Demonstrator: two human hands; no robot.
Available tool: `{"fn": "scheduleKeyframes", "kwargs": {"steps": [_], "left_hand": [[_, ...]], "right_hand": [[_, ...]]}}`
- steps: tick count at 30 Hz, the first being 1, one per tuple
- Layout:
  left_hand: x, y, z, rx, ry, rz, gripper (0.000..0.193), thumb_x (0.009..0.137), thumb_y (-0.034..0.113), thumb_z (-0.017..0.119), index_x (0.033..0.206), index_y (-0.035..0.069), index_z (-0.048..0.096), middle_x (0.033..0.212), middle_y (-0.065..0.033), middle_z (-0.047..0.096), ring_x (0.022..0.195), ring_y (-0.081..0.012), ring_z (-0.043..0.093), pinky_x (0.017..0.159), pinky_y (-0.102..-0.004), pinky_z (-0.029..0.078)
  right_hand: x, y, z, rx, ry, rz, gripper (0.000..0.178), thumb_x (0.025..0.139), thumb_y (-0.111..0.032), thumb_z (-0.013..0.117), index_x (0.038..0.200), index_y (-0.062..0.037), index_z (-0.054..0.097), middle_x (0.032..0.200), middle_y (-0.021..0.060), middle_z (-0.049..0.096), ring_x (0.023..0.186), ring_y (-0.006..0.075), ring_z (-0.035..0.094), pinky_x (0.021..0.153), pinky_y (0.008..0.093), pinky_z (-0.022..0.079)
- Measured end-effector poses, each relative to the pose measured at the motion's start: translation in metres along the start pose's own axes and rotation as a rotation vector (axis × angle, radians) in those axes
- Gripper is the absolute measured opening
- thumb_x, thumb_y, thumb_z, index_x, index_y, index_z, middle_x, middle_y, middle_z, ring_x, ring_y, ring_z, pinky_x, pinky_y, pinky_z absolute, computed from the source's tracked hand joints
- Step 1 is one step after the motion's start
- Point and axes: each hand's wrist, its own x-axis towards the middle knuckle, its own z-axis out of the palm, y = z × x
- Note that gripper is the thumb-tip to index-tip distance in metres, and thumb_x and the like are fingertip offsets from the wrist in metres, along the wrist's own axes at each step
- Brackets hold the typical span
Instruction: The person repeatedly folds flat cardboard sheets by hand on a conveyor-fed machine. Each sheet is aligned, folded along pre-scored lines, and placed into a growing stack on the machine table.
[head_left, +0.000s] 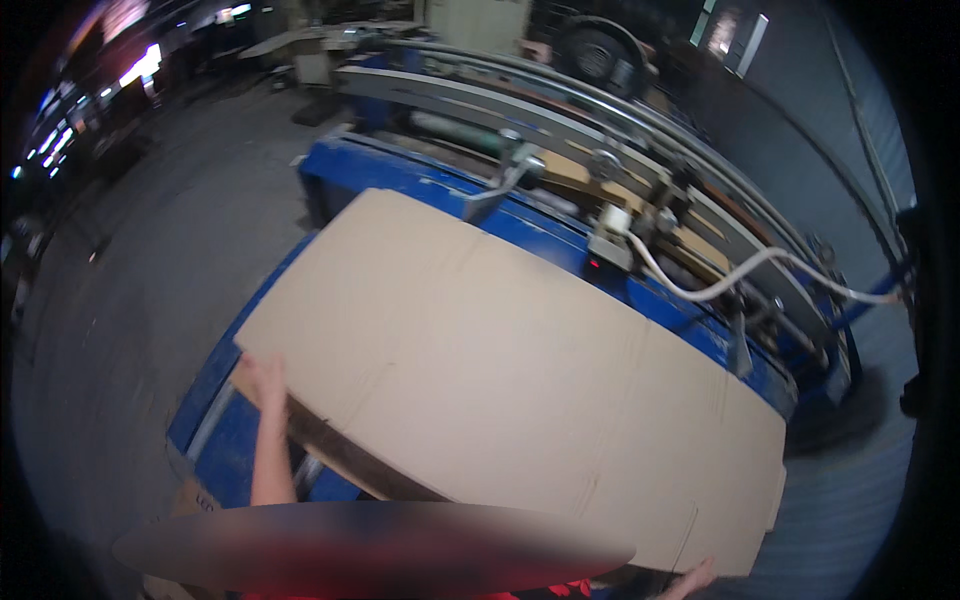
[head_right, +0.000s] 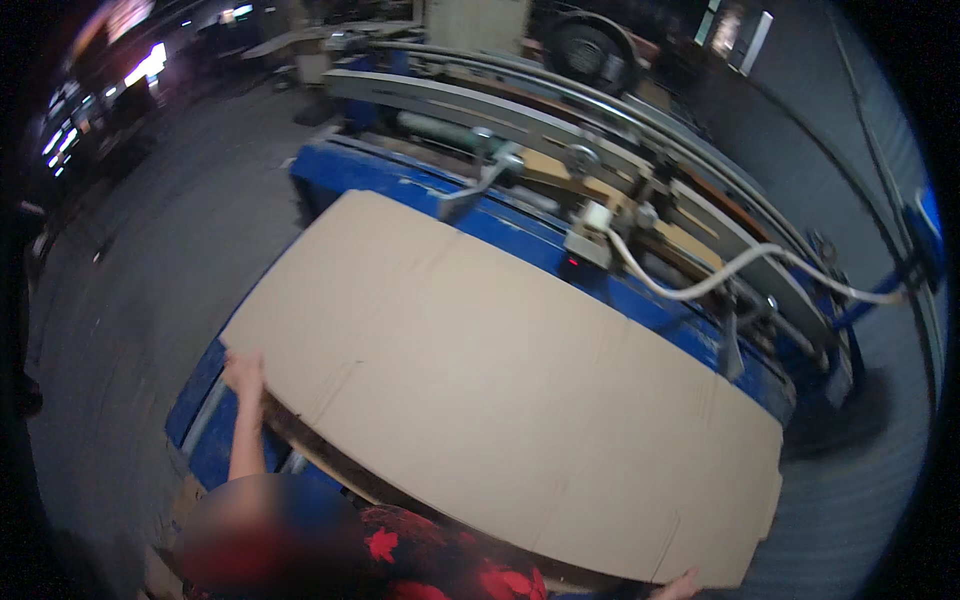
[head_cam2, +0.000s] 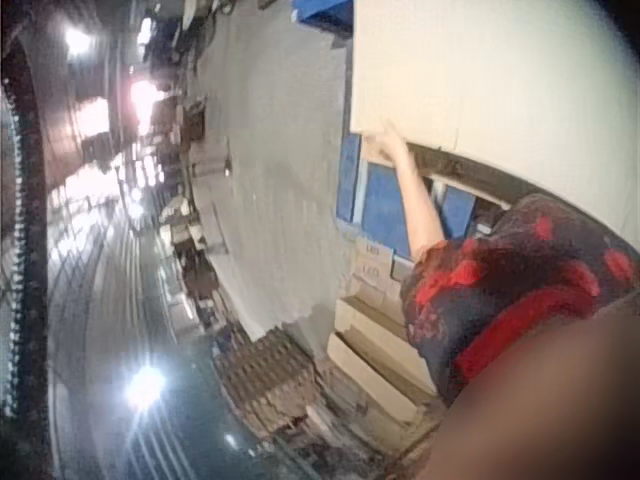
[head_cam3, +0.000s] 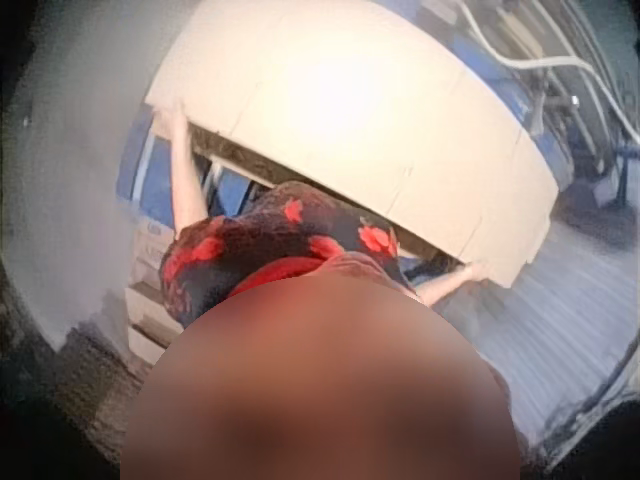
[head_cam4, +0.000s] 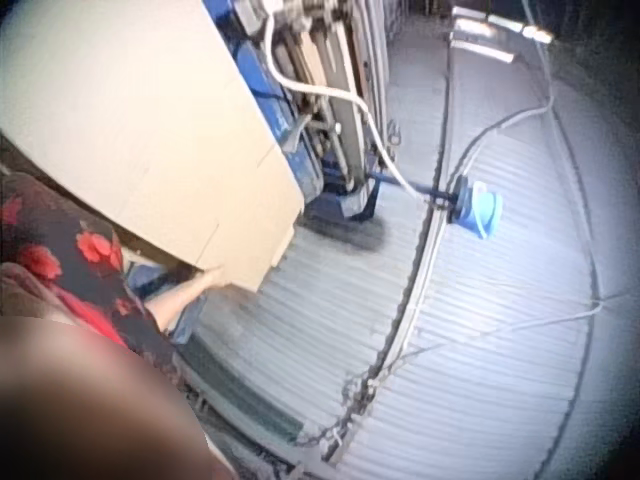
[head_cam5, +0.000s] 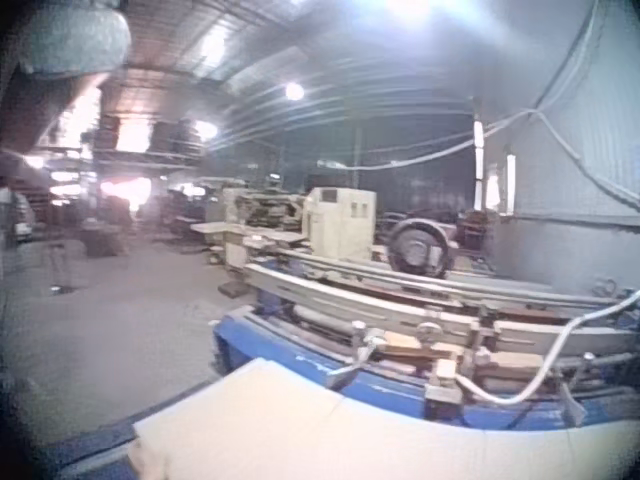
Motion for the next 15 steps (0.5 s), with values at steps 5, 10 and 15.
{"fn": "scheduleKeyframes", "kwargs": {"steps": [5, 10, 15], "left_hand": [[-0.011, 0.014, 0.001, -0.307, -0.270, -0.196, 0.091, 0.084, 0.041, 0.061, 0.148, -0.001, 0.012, 0.154, -0.0214, 0.010, 0.143, -0.0357, 0.006, 0.116, -0.0438, 0.006], [-0.018, 0.069, -0.036, -0.046, -0.442, -0.096, 0.081, 0.085, 0.050, 0.055, 0.147, 0.008, 0.025, 0.155, -0.0188, 0.010, 0.141, -0.0442, 0.004, 0.115, -0.0476, 0.010], [-0.019, 0.092, -0.047, -0.248, -0.477, -0.144, 0.078, 0.085, 0.051, 0.054, 0.145, 0.008, 0.029, 0.155, -0.0176, 0.013, 0.142, -0.0412, 0.003, 0.114, -0.0513, 0.012]], "right_hand": [[-0.024, -0.018, 0.038, 0.497, -0.550, 0.059, 0.052, 0.089, -0.024, 0.056, 0.133, 0.0026, 0.044, 0.132, 0.0180, 0.049, 0.119, 0.0353, 0.050, 0.097, 0.0473, 0.045], [-0.074, -0.058, 0.076, 0.483, -0.611, -0.036, 0.050, 0.090, -0.023, 0.055, 0.132, 0.0027, 0.045, 0.132, 0.0177, 0.050, 0.119, 0.0348, 0.050, 0.097, 0.0467, 0.045], [-0.099, -0.076, 0.097, 0.468, -0.731, -0.030, 0.048, 0.090, -0.021, 0.054, 0.131, 0.0029, 0.046, 0.131, 0.0174, 0.050, 0.118, 0.0343, 0.051, 0.096, 0.0461, 0.046]]}}
